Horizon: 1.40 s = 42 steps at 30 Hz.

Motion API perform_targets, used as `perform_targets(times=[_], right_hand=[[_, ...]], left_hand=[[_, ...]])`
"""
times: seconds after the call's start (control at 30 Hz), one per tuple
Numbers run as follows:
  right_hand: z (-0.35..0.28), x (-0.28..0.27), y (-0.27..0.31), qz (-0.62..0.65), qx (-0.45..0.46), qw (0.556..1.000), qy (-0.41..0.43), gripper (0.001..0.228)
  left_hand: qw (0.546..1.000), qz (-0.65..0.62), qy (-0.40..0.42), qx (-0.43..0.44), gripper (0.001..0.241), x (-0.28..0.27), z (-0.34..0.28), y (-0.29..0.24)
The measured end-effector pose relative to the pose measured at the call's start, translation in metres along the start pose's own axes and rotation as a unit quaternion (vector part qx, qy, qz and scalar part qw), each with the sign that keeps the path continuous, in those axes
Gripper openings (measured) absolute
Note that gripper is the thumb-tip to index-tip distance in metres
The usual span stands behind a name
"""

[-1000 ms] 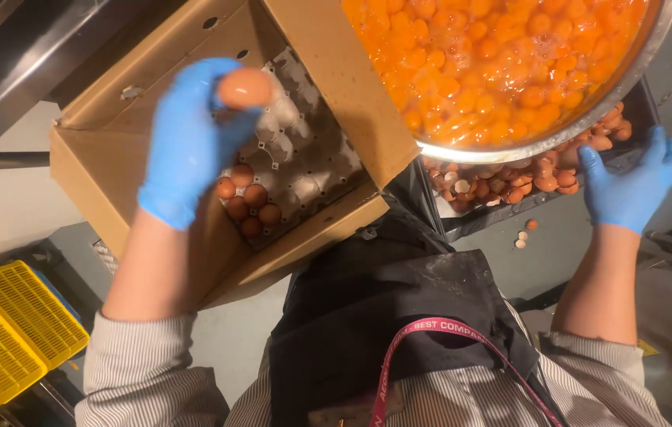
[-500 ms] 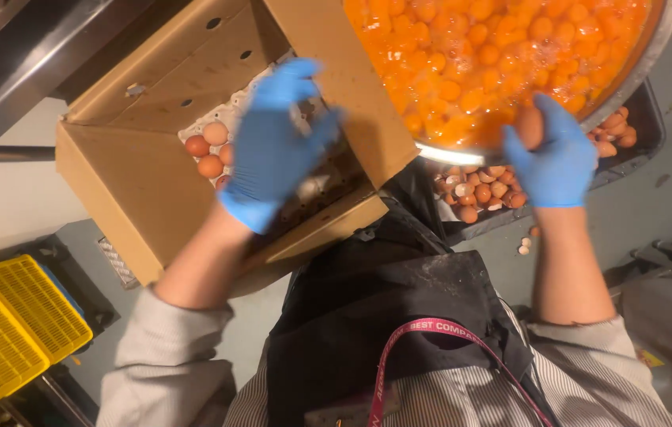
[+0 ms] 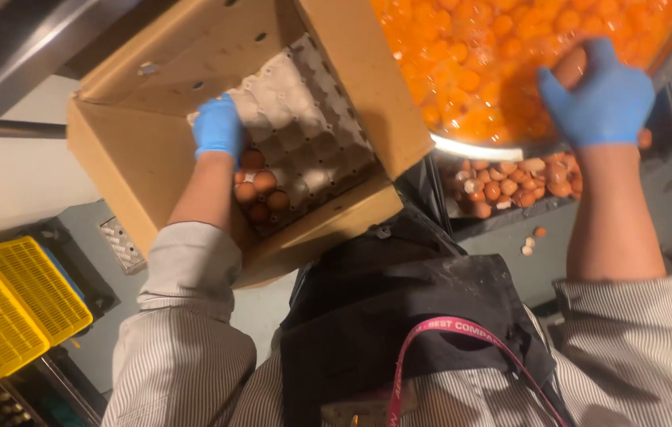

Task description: Cracking eggs from a carton into a large metal bowl.

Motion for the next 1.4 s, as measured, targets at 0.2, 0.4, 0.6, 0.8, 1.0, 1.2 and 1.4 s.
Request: perform_targets(times=[0.2, 0.4, 0.6, 0.8, 1.0, 1.2, 1.4], right_hand=[[-0.017, -0.017, -0.048, -0.034, -0.056, 0.992, -0.109, 0.039], [-0.136, 0.006, -0.191, 0.315, 0.086, 0.88, -0.345, 0.04], [-0.111, -0.041, -0.078, -0.076, 0.107, 0.983, -0.128, 0.072], [-0.066, -0.07, 0.115, 0.241, -0.197, 0.939, -0.147, 0.072], [-0.074, 0.012, 0.009, 0.246, -0.045, 0.963, -0.102, 0.052], [-0.071, 0.057, -0.06, 0.131, -0.139, 0.976, -0.106, 0.049], [-0.033, 0.216, -0.183, 0.339, 0.073, 0.938, 0.022, 0.031]], left_hand=[[1.0, 0.019, 0.005, 0.016, 0.019, -0.028, 0.004, 0.006], [0.945, -0.318, -0.002, 0.072, 0.046, -0.209, -0.073, -0.025], [0.828, -0.524, 0.068, 0.188, 0.041, -0.3, -0.165, -0.125], [0.764, -0.531, -0.001, 0.366, 0.05, -0.309, -0.211, -0.238], [0.799, -0.528, -0.065, 0.28, 0.052, -0.278, -0.155, -0.163], [0.984, -0.175, -0.038, 0.012, 0.03, -0.092, -0.008, -0.014], [0.99, -0.065, -0.04, -0.115, 0.027, 0.033, 0.049, 0.06]])
Point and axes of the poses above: each hand's wrist, its own z-axis towards the middle knuckle, its own x-axis out of the palm, y = z × x, the point moved 9 cm from there along z, towards the middle knuckle, and after that the axes turned 12 degrees about -x, right-handed, at the moved point
